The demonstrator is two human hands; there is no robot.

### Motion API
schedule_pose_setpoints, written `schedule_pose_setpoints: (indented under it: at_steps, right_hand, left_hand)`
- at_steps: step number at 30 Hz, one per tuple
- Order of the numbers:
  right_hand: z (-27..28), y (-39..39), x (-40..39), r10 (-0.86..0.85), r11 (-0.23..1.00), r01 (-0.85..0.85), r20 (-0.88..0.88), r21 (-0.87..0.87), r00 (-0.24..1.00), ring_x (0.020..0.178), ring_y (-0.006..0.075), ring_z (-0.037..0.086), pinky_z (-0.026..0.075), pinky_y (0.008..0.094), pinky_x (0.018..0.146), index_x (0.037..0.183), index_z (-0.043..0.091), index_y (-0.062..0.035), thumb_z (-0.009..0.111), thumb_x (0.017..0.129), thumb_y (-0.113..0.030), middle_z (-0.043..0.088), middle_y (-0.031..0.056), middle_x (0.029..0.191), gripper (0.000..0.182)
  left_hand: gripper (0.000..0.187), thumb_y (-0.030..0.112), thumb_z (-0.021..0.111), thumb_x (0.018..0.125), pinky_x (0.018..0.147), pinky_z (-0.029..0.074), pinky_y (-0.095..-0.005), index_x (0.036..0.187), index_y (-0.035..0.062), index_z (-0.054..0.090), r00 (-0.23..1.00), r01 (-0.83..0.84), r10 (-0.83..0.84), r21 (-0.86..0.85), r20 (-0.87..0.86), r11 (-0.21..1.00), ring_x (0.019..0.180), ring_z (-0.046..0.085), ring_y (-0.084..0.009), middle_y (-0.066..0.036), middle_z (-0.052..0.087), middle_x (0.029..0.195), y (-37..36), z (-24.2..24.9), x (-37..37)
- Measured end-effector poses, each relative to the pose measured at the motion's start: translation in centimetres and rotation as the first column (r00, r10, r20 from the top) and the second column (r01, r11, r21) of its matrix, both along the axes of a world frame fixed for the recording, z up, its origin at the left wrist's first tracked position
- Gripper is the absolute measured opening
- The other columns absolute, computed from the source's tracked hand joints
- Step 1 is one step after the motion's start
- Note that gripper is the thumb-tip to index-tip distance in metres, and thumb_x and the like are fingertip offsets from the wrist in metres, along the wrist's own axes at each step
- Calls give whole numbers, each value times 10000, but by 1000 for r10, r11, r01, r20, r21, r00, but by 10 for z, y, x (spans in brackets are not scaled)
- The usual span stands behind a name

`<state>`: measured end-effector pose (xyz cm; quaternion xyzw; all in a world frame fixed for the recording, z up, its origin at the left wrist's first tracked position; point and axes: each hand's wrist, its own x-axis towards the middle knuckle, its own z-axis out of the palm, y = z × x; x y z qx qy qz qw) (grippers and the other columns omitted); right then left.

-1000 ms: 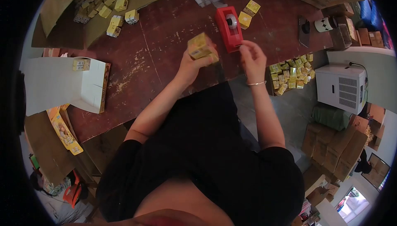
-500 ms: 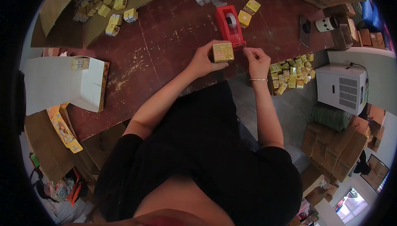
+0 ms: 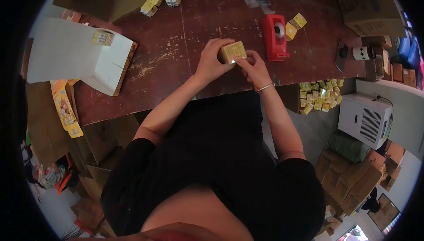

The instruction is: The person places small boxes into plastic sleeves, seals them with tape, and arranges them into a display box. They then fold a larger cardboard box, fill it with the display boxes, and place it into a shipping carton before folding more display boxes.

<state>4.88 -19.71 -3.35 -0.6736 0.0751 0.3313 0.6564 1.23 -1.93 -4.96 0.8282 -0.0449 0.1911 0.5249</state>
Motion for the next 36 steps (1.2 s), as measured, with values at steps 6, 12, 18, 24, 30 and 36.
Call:
schedule_pose_setpoints:
  at_steps: [6, 12, 18, 24, 30, 36]
  right_hand:
    - [20, 64, 3, 309, 931, -361, 426, 46, 850, 1002, 150, 590, 497, 293, 874, 1200, 517, -10, 745, 777, -60, 612, 69, 1044, 483]
    - [57, 137, -25, 489, 709, -643, 859, -289, 153, 998, 204, 608, 530, 315, 841, 1225, 549, -99, 746, 689, 8, 457, 100, 1341, 581]
    - [53, 164, -27, 528, 739, -615, 804, -275, 275, 923, 216, 620, 547, 325, 765, 1215, 568, -121, 731, 738, -35, 460, 96, 1353, 512]
    - [39, 173, -16, 591, 708, -671, 703, -217, 395, 829, 166, 603, 517, 284, 706, 1092, 627, -67, 705, 783, -46, 548, 89, 1249, 319]
    - [26, 95, 111, 404, 892, -36, 759, -451, 511, 853, 267, 673, 529, 346, 743, 908, 701, -28, 702, 817, -198, 693, 130, 922, 193]
    - [7, 88, 228, 715, 249, 110, 259, -962, 650, 972, 342, 661, 534, 421, 842, 1002, 705, -21, 704, 755, -460, 679, 190, 1061, 504]
  left_hand:
    - [528, 237, 770, 762, 868, 497, -337, 1180, 10, 541, 888, -15, -240, -547, -392, 837, 1045, 591, -170, -90, 647, 1053, 48, 23, -51]
    - [432, 414, 595, 927, 590, 535, -275, 1206, 90, 537, 663, -262, -652, -930, -368, 258, 817, 646, -158, -66, 631, 1048, 156, 46, -108]
    - [494, 136, 721, 789, 747, 517, -313, 1210, 32, 483, 644, -762, 675, -216, -361, 611, 970, 614, -177, -132, 627, 1067, 308, 42, -133]
    - [479, 43, 765, 735, 813, 491, -286, 1128, 7, 494, 353, -881, 936, -340, -7, 330, 914, 595, -166, -85, 610, 982, 365, -52, -89]
    - [338, 114, 820, 732, 653, 466, -257, 896, 18, 540, 230, -966, 973, -124, 2, 229, 686, 527, -127, -30, 570, 780, 367, -58, -76]
    - [328, 145, 805, 750, 699, 475, -269, 905, 12, 550, 239, -970, 968, 28, -70, 242, 744, 556, -151, -58, 588, 836, 363, -48, -81]
